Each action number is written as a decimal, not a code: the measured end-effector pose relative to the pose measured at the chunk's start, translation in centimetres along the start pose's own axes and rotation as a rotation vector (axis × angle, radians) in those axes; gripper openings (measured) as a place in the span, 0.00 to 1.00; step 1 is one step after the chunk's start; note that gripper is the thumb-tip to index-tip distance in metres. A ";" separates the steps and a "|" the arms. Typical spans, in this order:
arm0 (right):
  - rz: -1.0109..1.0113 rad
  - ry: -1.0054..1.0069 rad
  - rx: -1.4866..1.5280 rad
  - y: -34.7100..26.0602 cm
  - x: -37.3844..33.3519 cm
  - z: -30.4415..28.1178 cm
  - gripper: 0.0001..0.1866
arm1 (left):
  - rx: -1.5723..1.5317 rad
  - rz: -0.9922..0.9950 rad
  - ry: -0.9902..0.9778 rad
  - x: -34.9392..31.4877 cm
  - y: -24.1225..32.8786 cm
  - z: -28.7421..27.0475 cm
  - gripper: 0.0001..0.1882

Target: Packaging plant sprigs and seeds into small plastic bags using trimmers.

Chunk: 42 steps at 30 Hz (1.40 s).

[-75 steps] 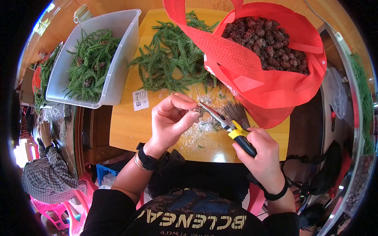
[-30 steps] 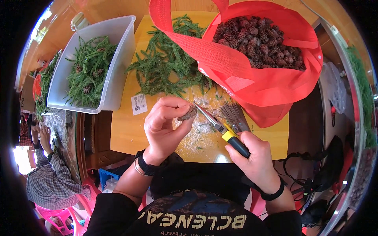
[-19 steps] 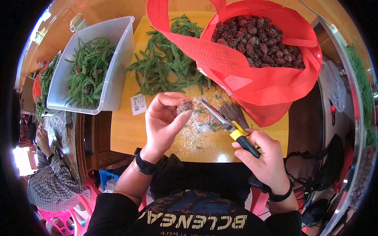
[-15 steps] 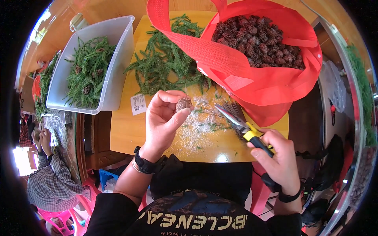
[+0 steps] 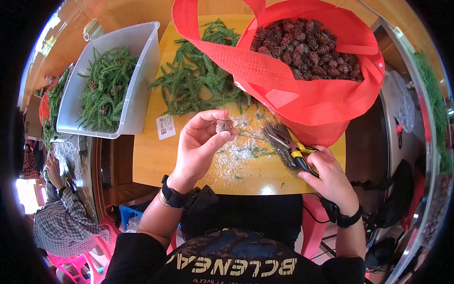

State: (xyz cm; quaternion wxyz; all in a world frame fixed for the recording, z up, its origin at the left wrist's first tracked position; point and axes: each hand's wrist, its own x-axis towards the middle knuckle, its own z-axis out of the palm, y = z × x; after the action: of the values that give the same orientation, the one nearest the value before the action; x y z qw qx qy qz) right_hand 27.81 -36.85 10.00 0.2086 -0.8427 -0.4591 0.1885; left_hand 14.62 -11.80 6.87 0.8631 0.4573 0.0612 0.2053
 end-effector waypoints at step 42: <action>-0.209 0.202 0.365 -9.8 13.1 4.9 0.10 | 0.162 0.079 0.353 1.1 0.3 -3.0 0.15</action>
State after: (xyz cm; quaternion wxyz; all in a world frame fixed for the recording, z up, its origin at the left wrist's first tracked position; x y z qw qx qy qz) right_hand 25.20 -19.99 9.38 0.4207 -0.7535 -0.4790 0.1606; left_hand 14.68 -8.96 5.48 0.7907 0.4842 0.2096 0.3105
